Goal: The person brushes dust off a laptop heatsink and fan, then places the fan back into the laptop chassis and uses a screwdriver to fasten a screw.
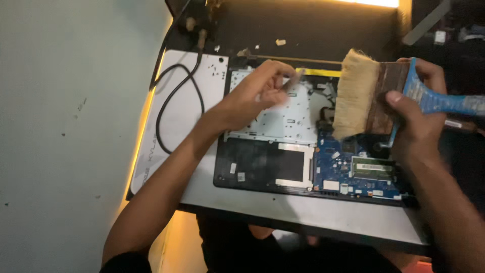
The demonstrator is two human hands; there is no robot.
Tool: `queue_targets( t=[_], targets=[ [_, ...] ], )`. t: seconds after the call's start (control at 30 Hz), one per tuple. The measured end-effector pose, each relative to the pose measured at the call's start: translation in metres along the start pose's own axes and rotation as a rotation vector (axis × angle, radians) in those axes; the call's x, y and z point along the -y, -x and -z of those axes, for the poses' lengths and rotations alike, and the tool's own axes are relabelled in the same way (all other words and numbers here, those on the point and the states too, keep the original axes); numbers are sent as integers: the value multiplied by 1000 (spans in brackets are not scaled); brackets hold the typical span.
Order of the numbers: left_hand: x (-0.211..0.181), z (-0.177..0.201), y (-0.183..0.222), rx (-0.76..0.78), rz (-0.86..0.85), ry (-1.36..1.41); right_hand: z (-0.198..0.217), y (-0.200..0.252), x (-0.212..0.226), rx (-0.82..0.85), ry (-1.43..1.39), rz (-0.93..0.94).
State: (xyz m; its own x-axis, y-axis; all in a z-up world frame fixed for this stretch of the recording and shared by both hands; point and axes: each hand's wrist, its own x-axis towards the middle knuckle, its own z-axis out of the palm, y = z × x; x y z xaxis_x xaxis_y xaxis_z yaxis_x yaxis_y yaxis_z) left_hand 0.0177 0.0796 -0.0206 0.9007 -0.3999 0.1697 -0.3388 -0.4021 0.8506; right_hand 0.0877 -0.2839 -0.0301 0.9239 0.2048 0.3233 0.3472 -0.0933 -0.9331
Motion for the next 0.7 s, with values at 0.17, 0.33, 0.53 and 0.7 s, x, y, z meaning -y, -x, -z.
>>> queue_targets(
  t=[0.17, 0.33, 0.53, 0.7],
  targets=[
    [16, -49, -31, -114, -23, 1100, 3, 5, 38, 36, 259, 288],
    [101, -122, -27, -478, -442, 506, 2, 20, 32, 235, 282, 344],
    [3, -91, -24, -166, 83, 1286, -2, 29, 46, 400, 507, 412],
    [0, -101, -29, -131, 260, 1121, -13, 44, 37, 232, 553, 446]
  ],
)
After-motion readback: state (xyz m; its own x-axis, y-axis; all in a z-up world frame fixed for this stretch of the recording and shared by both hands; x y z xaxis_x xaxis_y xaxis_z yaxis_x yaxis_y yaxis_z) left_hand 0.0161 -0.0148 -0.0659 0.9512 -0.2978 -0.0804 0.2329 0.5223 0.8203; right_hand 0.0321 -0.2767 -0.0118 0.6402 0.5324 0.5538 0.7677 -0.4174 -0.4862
